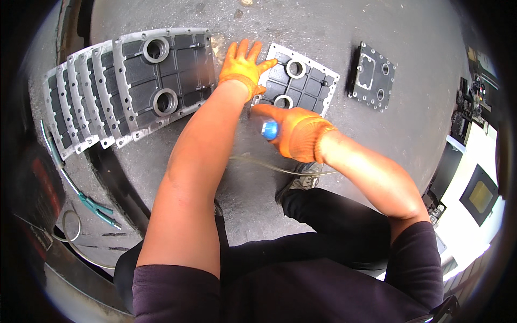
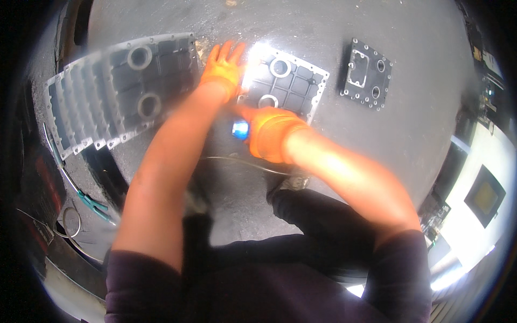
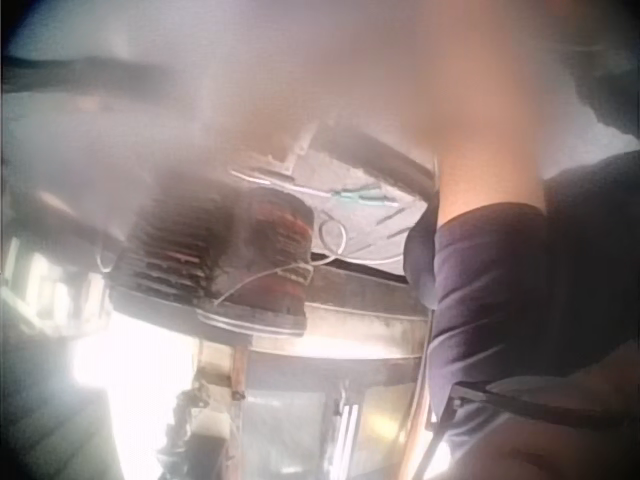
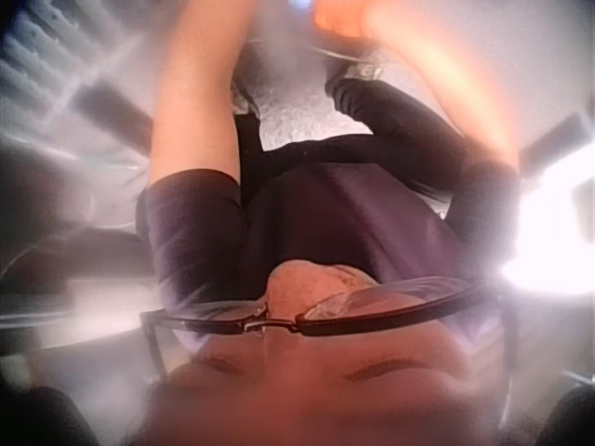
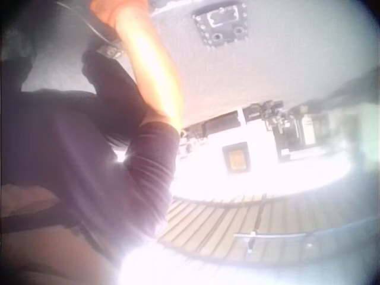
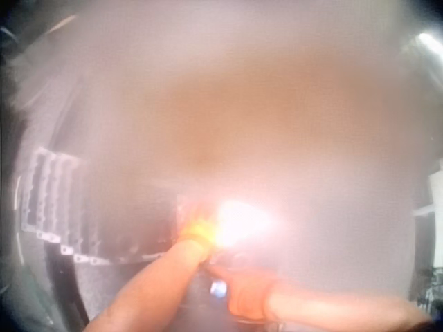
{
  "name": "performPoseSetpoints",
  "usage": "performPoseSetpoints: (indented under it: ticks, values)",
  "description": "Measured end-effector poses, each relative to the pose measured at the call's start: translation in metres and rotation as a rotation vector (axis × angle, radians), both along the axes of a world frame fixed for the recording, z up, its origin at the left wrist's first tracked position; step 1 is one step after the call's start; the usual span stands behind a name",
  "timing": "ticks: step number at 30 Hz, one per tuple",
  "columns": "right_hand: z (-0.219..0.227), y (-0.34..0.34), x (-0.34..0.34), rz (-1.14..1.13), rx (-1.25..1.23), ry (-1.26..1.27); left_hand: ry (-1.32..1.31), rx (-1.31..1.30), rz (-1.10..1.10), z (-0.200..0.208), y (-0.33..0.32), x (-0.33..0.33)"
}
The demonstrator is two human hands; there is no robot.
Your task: The person uses a pneumatic impact wrench to fasten bolts onto several rectangular metal plates laid on the floor. They systematically move from one plate to the next, tightening multiple bolts on each piece.
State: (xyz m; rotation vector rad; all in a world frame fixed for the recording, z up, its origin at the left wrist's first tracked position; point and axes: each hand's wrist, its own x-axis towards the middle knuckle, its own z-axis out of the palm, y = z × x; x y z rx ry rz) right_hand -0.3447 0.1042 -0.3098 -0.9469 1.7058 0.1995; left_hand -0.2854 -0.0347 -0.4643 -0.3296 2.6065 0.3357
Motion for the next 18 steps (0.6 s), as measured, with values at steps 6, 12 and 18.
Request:
performPoseSetpoints:
  ticks: [6,12,18]
  values:
    - [-0.013,0.037,-0.007,-0.341,-0.152,-0.194,0.034,-0.013,0.022,-0.003,0.005,0.003]
    - [0.008,0.076,-0.035,-0.577,-0.181,-0.047,0.141,-0.069,0.085,-0.003,0.024,0.013]
    - [0.041,0.084,-0.054,-0.787,-0.255,0.002,0.402,0.207,0.246,-0.024,0.134,0.026]
